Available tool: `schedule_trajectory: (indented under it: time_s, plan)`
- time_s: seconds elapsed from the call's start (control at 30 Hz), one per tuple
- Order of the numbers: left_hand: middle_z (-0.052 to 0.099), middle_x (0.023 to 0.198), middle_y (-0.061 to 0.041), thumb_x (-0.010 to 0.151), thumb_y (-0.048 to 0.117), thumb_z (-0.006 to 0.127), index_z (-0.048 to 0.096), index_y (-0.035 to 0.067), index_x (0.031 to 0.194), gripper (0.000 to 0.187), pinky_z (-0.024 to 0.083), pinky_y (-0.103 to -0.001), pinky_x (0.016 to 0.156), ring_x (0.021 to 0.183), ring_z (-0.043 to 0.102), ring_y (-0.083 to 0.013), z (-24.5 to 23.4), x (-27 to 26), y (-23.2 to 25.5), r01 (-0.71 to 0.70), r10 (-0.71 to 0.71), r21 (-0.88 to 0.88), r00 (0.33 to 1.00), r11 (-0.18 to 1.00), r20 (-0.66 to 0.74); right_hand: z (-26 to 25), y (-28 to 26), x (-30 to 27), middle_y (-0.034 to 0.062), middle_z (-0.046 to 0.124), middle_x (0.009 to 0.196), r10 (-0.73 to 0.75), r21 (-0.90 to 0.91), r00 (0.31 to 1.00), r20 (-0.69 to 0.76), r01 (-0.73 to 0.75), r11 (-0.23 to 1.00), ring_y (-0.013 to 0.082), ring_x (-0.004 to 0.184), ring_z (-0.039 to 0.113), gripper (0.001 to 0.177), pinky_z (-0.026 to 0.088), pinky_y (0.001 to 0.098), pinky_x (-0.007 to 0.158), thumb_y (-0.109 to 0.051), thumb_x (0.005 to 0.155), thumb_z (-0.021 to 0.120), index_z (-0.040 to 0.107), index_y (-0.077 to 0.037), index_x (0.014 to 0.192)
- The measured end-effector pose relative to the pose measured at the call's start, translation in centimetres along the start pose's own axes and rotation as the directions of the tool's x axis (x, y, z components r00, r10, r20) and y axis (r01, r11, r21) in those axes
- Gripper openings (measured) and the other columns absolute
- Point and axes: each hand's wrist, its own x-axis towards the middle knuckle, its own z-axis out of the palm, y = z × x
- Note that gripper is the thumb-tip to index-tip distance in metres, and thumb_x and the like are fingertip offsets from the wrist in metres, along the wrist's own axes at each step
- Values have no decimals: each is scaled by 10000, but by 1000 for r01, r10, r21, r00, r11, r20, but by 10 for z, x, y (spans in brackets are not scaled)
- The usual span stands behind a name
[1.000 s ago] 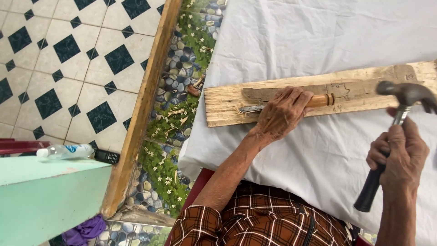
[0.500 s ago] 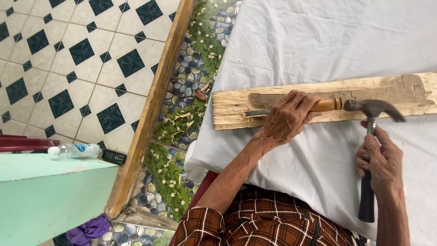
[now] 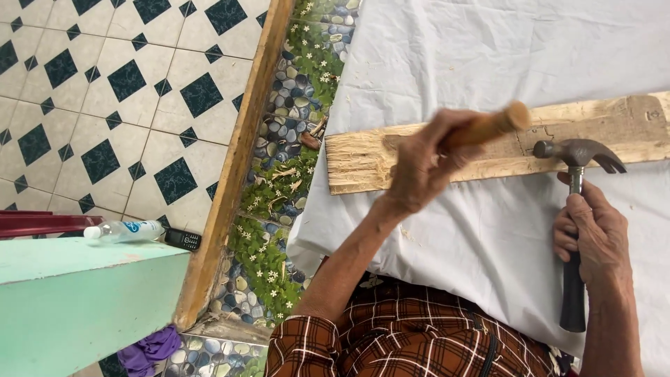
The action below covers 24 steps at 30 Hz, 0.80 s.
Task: Carving a wooden plank using a hammer and a chisel along marked lines.
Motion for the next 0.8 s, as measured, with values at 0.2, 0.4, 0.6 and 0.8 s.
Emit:
schedule_trajectory:
  time_s: [0.2,0.4,0.6,0.8]
  plan:
    - [611,1244,-85,1113,127,599,352,246,1473,452,704,-367,850,898,674,-216,27,-18,-16,-174,143,143,969,974,202,1,-2,-2,-8,183,676,-30,-39,999,20,31,999,102,480,213,378,237,256,374,-256,1154,403,478,-136,1505]
    - [660,1255,-92,1097,264,615,441,139,1384,358,645,-379,908,1088,705,-251,23,-11,-1,-281,208,380,952,881,223,-2,4,0,-21,176,712,-45,-17,998,37,46,999,85,492,220,382,241,235,368,-247,1150,403,473,-148,1512]
    - [629,1183,-51,1099,235,586,458,163,1362,301,567,-373,916,1055,678,-247,19,-6,2,-153,89,318,974,936,207,-2,4,1,-18,173,703,-43,-35,999,22,44,998,91,487,215,375,234,246,368,-233,1158,392,479,-148,1513]
    - [646,1268,-30,1105,220,623,458,167,1410,351,595,-394,895,1118,692,-239,20,-9,-1,-198,125,403,972,894,201,-1,3,1,-22,169,708,-28,-42,1000,14,28,999,91,494,209,372,229,245,370,-255,1149,408,486,-162,1500]
